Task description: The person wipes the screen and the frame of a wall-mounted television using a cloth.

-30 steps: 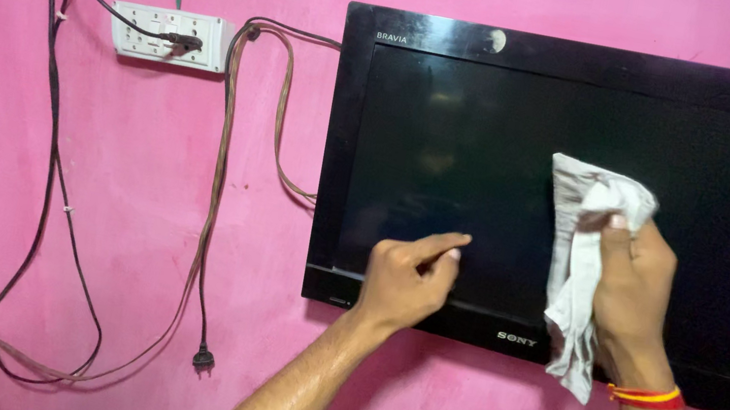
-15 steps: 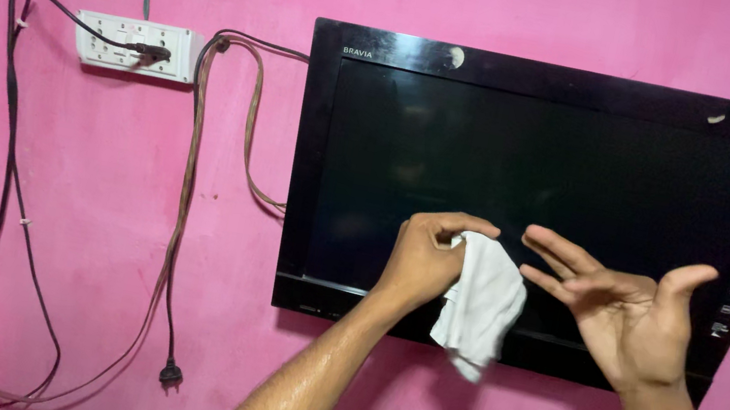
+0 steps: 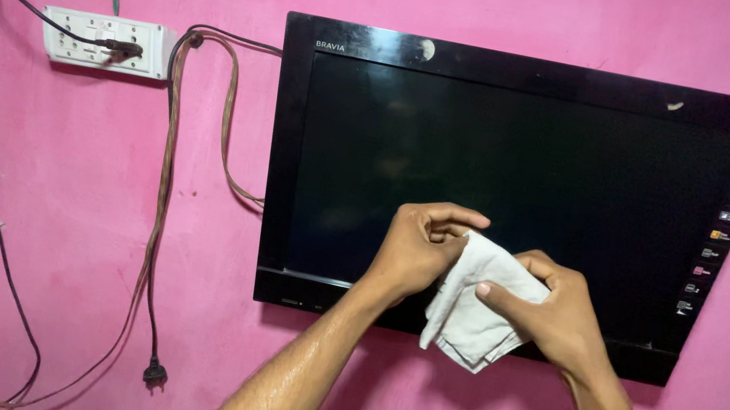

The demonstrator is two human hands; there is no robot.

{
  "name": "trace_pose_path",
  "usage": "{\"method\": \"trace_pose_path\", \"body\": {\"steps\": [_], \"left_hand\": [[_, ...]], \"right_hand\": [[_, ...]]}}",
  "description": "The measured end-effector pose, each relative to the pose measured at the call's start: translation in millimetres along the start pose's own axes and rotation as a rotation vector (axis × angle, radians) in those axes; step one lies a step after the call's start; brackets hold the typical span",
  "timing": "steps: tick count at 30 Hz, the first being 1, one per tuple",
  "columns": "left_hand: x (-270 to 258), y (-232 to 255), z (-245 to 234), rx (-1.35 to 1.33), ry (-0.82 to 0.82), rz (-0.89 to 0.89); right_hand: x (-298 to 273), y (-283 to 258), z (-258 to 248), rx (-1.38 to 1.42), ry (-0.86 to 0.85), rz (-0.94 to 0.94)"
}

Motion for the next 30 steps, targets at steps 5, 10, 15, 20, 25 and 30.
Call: {"method": "trace_pose_path", "body": {"steps": [5,10,15,20,25,30], "left_hand": [[0.3,-8.4,-3.3,0.040,0.083,-0.037],[-2.5,-5.7,-4.4,0.118,0.151,0.099],[-24.0,0.7,-13.5,0.578,0.218,0.538],[-34.1,4.0,-19.7,0.640,0.234,0.629],[-37.4,9.4,-29.2,0.764,0.194,0.738],[-30.5,7.6,-29.4,0.813,0.178,0.733]], "right_hand": [[-0.9,35.2,1.2,0.367,-0.032,0.052],[-4.6,54.2,-7.8,0.382,0.587,-0.129],[12.7,48.3,1.3,-0.462,0.879,-0.532],[39.4,44.5,56.2,-0.654,0.543,-0.385],[37.3,27.3,97.0,-0.736,0.508,-0.502],[50.0,17.3,103.2,-0.968,0.477,-0.565]]}}
Point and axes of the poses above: each hand's wrist, its own x-axis towards the middle knuckle, its own z-axis out of the palm, y = z × x, the point moved 2 cm from there along x, towards the middle knuckle, and after that the axes turned 8 degrees about -x, right-handed, at the moved point
